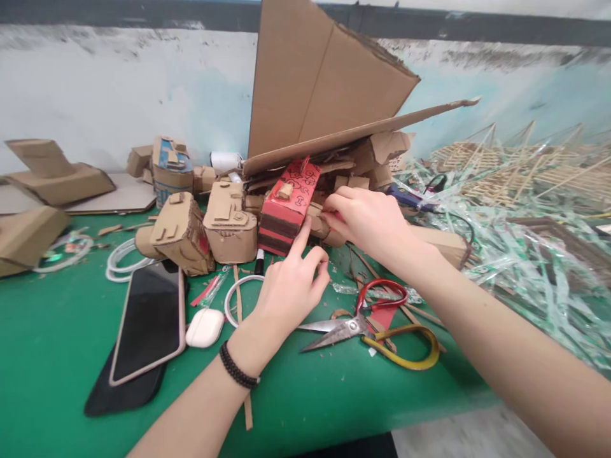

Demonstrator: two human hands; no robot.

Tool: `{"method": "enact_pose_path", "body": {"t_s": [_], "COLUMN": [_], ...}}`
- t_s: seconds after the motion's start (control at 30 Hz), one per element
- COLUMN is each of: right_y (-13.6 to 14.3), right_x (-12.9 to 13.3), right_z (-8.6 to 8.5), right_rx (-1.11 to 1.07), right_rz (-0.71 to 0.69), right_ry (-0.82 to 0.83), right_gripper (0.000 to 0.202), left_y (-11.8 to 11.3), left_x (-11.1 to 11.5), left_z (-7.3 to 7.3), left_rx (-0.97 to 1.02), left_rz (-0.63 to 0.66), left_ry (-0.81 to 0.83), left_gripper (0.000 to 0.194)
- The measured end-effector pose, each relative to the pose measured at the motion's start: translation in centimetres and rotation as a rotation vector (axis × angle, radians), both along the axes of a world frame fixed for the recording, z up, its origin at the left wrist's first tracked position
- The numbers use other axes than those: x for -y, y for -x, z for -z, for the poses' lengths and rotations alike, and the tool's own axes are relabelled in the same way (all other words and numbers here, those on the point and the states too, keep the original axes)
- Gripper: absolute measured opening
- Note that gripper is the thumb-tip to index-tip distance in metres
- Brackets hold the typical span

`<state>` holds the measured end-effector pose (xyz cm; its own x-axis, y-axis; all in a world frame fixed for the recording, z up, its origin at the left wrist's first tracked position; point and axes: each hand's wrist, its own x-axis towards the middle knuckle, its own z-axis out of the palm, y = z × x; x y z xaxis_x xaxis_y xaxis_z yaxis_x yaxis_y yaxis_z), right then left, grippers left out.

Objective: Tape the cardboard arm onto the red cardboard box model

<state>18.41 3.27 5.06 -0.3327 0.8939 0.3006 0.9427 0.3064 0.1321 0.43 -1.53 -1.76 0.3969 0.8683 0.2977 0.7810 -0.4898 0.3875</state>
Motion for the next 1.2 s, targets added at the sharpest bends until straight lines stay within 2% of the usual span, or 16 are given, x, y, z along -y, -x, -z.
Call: {"method": "enact_pose_path", "body": {"t_s": [0.2,0.37,0.5,0.57,0.67,0.77,0.87,0.93,1.0,1.07,1.13,1.2], "right_y": [-0.2,-1.2,-2.3,-2.7,-2.9,-2.7,-2.1,-1.7,-1.3,-1.0,-0.7,-0.4], "right_x": [0.1,-0.6,-0.3,0.5,1.8,3.0,4.3,5.8,7.5,9.2,10.2,10.5], "right_z": [0.1,1.1,1.2,1.1,0.9,1.1,1.2,0.9,0.5,0.4,0.5,1.0], "right_rx": [-0.017,-0.153,-0.44,-0.56,-0.672,-0.789,-0.913,-1.007,-1.099,-1.177,-1.143,-1.063], "right_rz": [0.025,-0.054,-0.197,-0.214,-0.214,-0.265,-0.341,-0.4,-0.47,-0.616,-0.797,-0.859], "right_ry": [0.031,-0.003,-0.099,-0.119,-0.064,0.034,0.193,0.4,0.75,0.974,1.022,0.999], "right_gripper": [0.028,0.026,0.026,0.019,0.016,0.013,0.01,0.016,0.014,0.018,0.013,0.012], "left_y": [-0.1,0.1,0.3,0.5,0.8,1.6,2.8,3.5,3.9,4.0,4.0,4.0], "left_x": [0.0,0.0,0.1,0.3,0.5,0.6,0.4,0.1,-0.4,-0.8,-1.1,-1.1], "left_z": [0.2,0.4,0.5,0.3,-0.4,-1.3,-2.0,-2.4,-2.6,-2.6,-2.4,-2.4], "left_rx": [-0.017,0.01,0.148,0.26,0.424,0.553,0.679,0.756,0.803,0.822,0.839,0.853], "left_rz": [0.0,0.007,0.056,0.092,0.126,0.116,0.03,-0.027,-0.067,-0.087,-0.084,-0.069], "left_ry": [-0.012,-0.031,-0.088,-0.135,-0.25,-0.38,-0.499,-0.571,-0.627,-0.657,-0.661,-0.632], "left_gripper": [0.014,0.011,0.009,0.009,0.008,0.007,0.007,0.006,0.006,0.006,0.006,0.005]}}
